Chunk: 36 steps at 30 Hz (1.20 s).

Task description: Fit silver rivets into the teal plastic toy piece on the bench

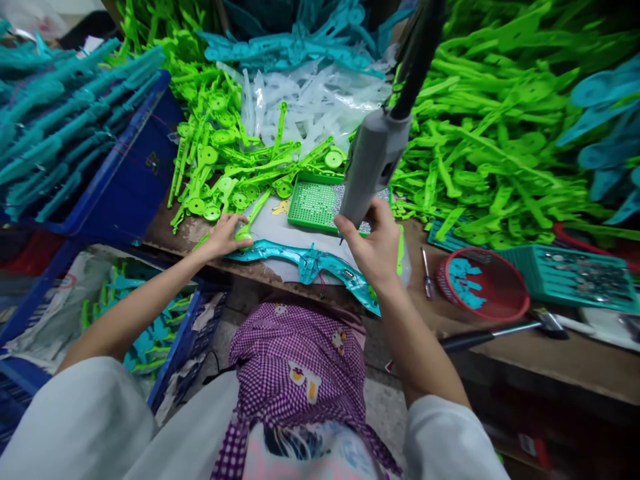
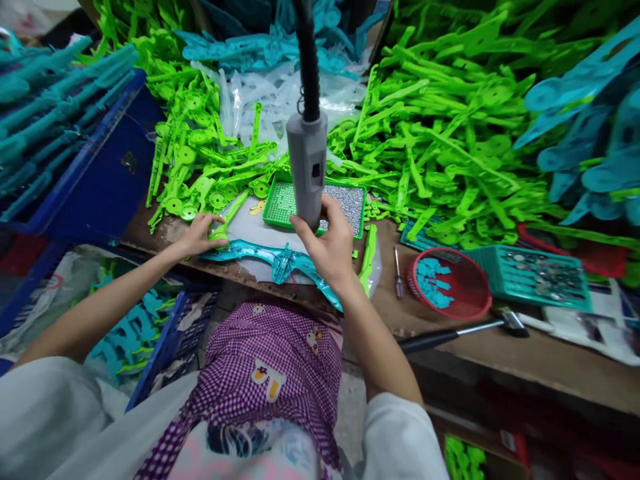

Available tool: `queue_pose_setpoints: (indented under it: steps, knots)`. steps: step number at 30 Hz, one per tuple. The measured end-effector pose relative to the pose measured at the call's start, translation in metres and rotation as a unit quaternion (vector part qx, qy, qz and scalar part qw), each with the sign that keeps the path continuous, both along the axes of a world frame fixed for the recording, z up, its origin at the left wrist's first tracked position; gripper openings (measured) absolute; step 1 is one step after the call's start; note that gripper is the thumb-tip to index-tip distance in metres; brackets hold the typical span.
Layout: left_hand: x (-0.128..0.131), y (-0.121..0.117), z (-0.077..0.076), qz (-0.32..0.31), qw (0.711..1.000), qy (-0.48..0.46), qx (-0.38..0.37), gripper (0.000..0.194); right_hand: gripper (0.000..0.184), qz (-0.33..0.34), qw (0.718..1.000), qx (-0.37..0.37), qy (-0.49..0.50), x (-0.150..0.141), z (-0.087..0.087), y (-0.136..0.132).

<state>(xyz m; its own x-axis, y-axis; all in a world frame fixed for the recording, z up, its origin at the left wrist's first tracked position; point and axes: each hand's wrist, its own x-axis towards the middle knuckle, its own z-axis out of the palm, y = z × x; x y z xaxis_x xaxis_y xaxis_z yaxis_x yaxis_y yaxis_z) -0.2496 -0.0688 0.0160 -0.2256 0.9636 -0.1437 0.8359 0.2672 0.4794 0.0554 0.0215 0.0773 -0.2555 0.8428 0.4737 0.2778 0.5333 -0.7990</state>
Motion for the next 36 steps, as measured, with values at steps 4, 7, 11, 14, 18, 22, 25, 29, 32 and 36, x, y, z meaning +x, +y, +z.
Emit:
queue_pose_setpoints:
  steps: [4, 7, 11, 14, 18, 22, 25, 29, 32, 36]
  knots:
    - [-0.008, 0.001, -0.003, -0.017, 0.999, -0.03, 0.031, 0.055, 0.046, 0.018, 1.0, 0.005, 0.015, -0.002, 0.008, -0.002]
    - [-0.011, 0.0, 0.007, -0.015, 0.999, -0.015, 0.045, 0.044, 0.047, 0.035, 0.999, 0.0, 0.029, -0.006, 0.011, 0.0]
    - [0.027, -0.028, 0.025, -0.008, 0.989, 0.035, 0.14, 0.024, 0.049, 0.048, 0.999, -0.013, 0.021, -0.017, 0.007, 0.01]
    - [0.094, -0.068, 0.011, -0.117, 0.982, -0.022, 0.15, 0.021, 0.047, 0.061, 0.998, -0.016, 0.004, -0.022, 0.005, 0.022]
    - [0.17, -0.099, -0.037, -0.135, 0.985, -0.084, 0.064, 0.027, 0.042, 0.032, 0.998, 0.02, -0.042, -0.005, 0.002, 0.007]
    - [0.185, -0.093, -0.062, -0.043, 0.963, -0.266, 0.006, 0.025, 0.019, 0.007, 0.977, 0.035, -0.209, 0.03, -0.029, -0.071]
    - [0.173, -0.094, -0.064, -0.017, 0.928, -0.373, -0.016, 0.024, 0.026, -0.019, 0.941, 0.017, -0.337, 0.044, -0.068, -0.123]
    - [0.154, -0.119, -0.061, 0.008, 0.934, -0.357, -0.019, 0.021, 0.029, -0.08, 0.915, 0.024, -0.394, 0.037, -0.097, -0.138]
    - [0.138, -0.131, -0.048, 0.019, 0.945, -0.326, -0.013, 0.02, 0.023, -0.061, 0.921, 0.024, -0.385, 0.035, -0.094, -0.129]
    - [0.126, -0.105, -0.013, 0.074, 0.948, -0.301, 0.078, 0.022, 0.018, -0.063, 0.93, 0.037, -0.361, 0.042, -0.079, -0.119]
